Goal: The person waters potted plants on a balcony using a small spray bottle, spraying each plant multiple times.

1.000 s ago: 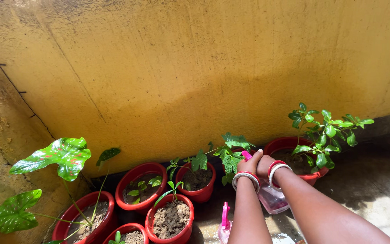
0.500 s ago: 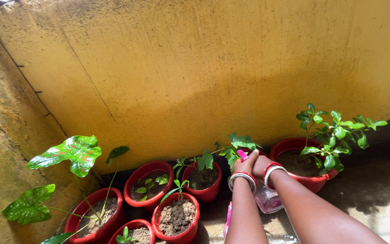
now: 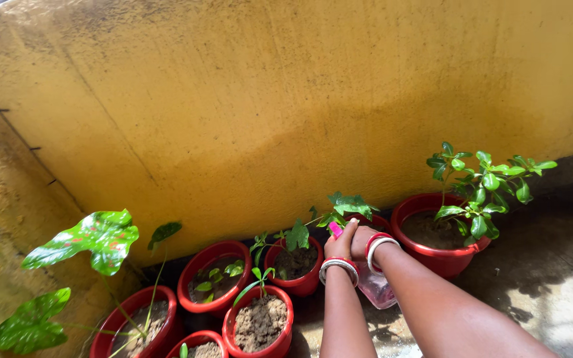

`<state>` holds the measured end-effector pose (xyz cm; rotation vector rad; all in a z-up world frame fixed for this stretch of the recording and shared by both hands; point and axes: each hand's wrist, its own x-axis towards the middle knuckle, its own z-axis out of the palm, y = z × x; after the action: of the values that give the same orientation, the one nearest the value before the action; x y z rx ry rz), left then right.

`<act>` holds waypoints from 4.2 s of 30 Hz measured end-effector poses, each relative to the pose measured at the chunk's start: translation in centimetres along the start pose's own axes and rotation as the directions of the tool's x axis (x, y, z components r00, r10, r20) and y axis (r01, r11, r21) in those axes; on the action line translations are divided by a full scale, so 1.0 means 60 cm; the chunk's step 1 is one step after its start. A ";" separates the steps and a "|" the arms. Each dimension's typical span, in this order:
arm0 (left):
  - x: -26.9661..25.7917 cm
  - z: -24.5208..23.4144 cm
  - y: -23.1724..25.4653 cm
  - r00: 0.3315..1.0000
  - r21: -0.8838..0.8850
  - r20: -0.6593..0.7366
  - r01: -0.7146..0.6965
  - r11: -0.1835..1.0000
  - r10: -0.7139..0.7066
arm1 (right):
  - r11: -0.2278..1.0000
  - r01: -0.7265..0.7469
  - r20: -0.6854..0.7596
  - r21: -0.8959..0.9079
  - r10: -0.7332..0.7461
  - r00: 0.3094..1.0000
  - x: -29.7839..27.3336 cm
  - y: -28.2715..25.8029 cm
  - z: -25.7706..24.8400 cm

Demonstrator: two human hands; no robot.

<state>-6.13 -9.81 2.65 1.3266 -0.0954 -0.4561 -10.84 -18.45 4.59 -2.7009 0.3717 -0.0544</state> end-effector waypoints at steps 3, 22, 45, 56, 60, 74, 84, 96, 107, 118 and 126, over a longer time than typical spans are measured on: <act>-0.004 0.002 0.004 0.999 0.012 0.038 0.018 1.000 -0.018 | 0.998 -0.058 -0.008 -0.009 0.058 0.998 -0.008 -0.006 -0.014; 0.002 0.040 -0.018 0.995 -0.033 0.075 0.075 0.997 -0.072 | 0.976 -0.217 -0.037 -0.033 0.216 0.976 -0.054 -0.006 -0.050; -0.030 0.094 -0.007 0.988 0.004 0.145 0.047 0.999 -0.047 | 0.973 -0.230 -0.079 0.006 0.230 0.970 -0.081 0.043 -0.089; -0.015 0.126 -0.043 0.994 0.051 0.103 0.037 0.998 -0.042 | 0.989 -0.144 -0.045 -0.024 0.142 0.989 -0.081 0.084 -0.085; -0.020 0.129 -0.033 0.993 0.037 0.113 0.015 0.999 -0.019 | 0.973 -0.229 -0.086 -0.027 0.226 0.970 -0.097 0.064 -0.103; -0.012 0.083 -0.022 0.997 0.105 0.073 -0.040 0.994 0.033 | 0.998 -0.010 -0.038 0.064 0.013 0.999 -0.032 0.087 -0.030; -0.040 0.069 0.032 0.996 0.169 0.091 -0.019 0.986 0.003 | 0.995 -0.091 -0.075 -0.045 0.087 0.993 -0.085 0.005 -0.095; -0.027 0.035 0.019 0.996 0.242 0.061 -0.080 0.967 0.067 | 0.999 0.017 -0.052 0.049 -0.015 0.999 -0.031 0.030 -0.033; 0.020 0.008 0.010 0.999 0.212 -0.047 0.006 0.977 0.004 | 0.998 -0.067 -0.042 -0.012 0.067 0.997 -0.028 -0.028 -0.051; 0.019 0.040 -0.037 0.993 -0.052 -0.094 0.072 0.996 -0.077 | 0.989 -0.128 0.057 0.074 0.124 0.991 -0.011 0.019 -0.026; 0.007 0.052 -0.025 0.991 -0.024 -0.087 0.101 0.995 -0.103 | 0.996 -0.084 -0.065 0.037 0.087 0.994 -0.022 0.026 -0.038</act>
<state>-7.12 -13.04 1.95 1.3350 0.0505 -0.4826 -12.73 -20.37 6.06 -2.6511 0.5017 -0.1256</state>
